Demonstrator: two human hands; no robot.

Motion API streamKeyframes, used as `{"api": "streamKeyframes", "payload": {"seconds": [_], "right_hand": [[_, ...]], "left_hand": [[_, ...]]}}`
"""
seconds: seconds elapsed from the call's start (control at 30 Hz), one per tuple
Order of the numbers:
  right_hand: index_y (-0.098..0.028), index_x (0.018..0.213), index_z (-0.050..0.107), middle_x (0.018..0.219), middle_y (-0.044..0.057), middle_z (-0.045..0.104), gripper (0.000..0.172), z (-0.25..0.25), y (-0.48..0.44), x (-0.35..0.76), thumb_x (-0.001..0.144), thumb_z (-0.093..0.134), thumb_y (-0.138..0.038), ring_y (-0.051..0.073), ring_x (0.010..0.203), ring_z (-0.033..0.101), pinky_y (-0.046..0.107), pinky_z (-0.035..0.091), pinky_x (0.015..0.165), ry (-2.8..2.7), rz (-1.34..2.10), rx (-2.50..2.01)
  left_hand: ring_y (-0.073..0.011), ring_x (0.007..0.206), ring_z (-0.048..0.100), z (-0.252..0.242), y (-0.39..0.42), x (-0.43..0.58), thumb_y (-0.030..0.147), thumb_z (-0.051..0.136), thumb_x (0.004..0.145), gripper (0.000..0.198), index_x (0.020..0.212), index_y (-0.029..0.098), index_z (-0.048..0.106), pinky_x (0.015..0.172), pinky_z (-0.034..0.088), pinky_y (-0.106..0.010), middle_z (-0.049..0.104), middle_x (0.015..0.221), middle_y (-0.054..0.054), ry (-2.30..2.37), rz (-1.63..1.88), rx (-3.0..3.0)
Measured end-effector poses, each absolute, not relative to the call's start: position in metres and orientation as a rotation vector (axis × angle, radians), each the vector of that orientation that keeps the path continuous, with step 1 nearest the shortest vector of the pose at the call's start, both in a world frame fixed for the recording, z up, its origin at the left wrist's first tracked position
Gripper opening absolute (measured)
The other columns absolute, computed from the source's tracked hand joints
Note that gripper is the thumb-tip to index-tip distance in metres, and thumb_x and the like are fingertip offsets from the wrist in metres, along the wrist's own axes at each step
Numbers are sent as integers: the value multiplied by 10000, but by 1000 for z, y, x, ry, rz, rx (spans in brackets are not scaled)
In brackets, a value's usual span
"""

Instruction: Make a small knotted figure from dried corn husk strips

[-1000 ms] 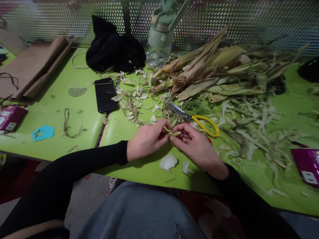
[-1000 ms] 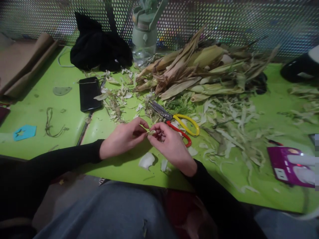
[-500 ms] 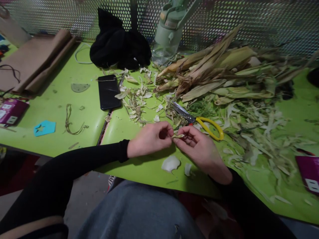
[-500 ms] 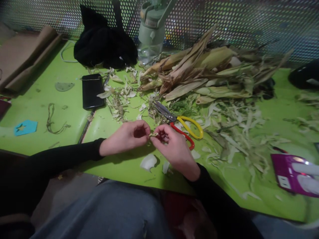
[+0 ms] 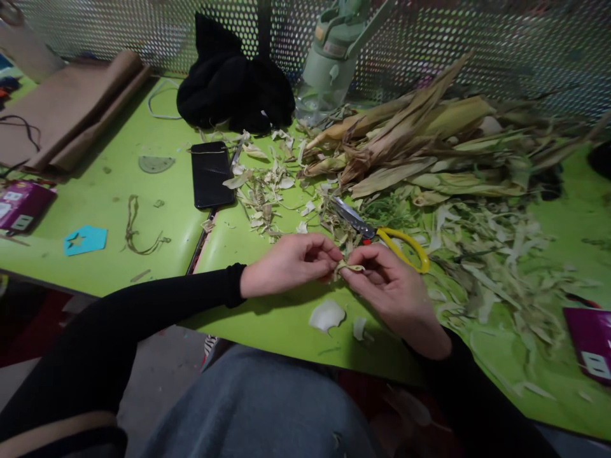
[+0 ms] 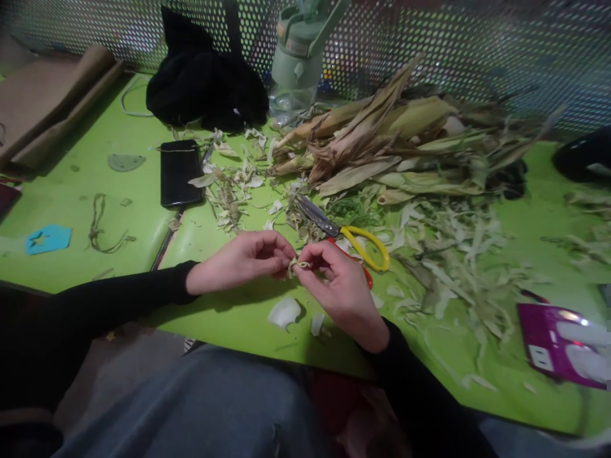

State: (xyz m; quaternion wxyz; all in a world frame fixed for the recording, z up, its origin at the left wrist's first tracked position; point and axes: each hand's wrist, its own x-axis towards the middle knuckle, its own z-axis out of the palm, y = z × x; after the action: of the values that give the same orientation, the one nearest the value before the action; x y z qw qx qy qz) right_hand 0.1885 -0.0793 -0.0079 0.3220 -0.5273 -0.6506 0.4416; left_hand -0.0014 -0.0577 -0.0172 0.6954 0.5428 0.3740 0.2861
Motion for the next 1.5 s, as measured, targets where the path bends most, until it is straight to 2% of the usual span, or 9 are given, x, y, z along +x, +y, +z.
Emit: {"api": "streamKeyframes", "payload": {"seconds": [0.13,0.37,0.53,0.63,0.73,0.93,1.13,1.27,1.5], "right_hand": [[-237,868,595,828,8,613,139,-10,-81,191,808,697,-309,155,739,620,282,542,702,-1674,1201,-1313],[-246,897,582,873,15,611,225,-11,-77,194,758,751,-299,161,801,641,275,566,740,-1627,1376,-1324],[-259,931,601,870,11,627,131,-10,-77,194,826,679,-263,151,721,628,281,546,655,-1774,1232,-1225],[-268,968,638,912,20,656,135,-6,-74,195,845,642,-212,167,787,640,309,528,705,-2015,1022,-1122],[-251,898,647,867,19,668,97,-3,-72,195,840,624,-176,177,820,639,318,507,738,-2254,894,-1000],[-223,769,566,744,7,601,99,-4,-72,195,820,563,-139,151,689,564,277,450,631,-2435,851,-957],[-236,829,557,770,-1,604,78,-2,-72,197,813,596,-170,143,679,577,282,486,642,-2256,961,-1086],[-251,953,554,863,23,632,183,-4,-75,196,801,656,-237,152,712,614,294,550,665,-1944,1174,-1282],[-240,828,543,820,21,625,285,-12,-78,188,753,773,-391,170,748,639,313,582,717,-1610,1269,-1386]], "left_hand": [[-92,659,606,-6,-56,-7,158,557,875,50,912,125,565,666,491,-227,629,714,9,789,570,1308],[-81,645,566,-2,-56,-11,135,605,826,78,897,140,575,637,426,-197,637,719,24,861,494,1596],[-80,636,545,-1,-55,-10,151,588,832,43,858,142,555,612,402,-192,638,721,18,864,494,1599],[-76,625,508,1,-55,-11,145,605,804,54,843,141,569,590,379,-190,600,706,31,889,444,1586],[-76,636,509,2,-56,-12,146,625,770,79,831,146,576,592,381,-193,591,724,36,878,377,1560],[-74,620,479,-3,-58,-12,196,632,752,100,778,163,542,574,361,-195,564,705,45,830,349,1538],[-75,612,506,-4,-60,-9,155,596,770,95,807,167,509,587,397,-199,574,706,39,779,406,1332],[-68,600,494,-7,-61,-6,139,603,779,96,828,159,523,575,389,-185,569,693,42,843,464,1342],[-84,642,540,-5,-57,-7,152,589,838,48,884,141,580,614,403,-199,629,728,18,954,468,1581]]}}
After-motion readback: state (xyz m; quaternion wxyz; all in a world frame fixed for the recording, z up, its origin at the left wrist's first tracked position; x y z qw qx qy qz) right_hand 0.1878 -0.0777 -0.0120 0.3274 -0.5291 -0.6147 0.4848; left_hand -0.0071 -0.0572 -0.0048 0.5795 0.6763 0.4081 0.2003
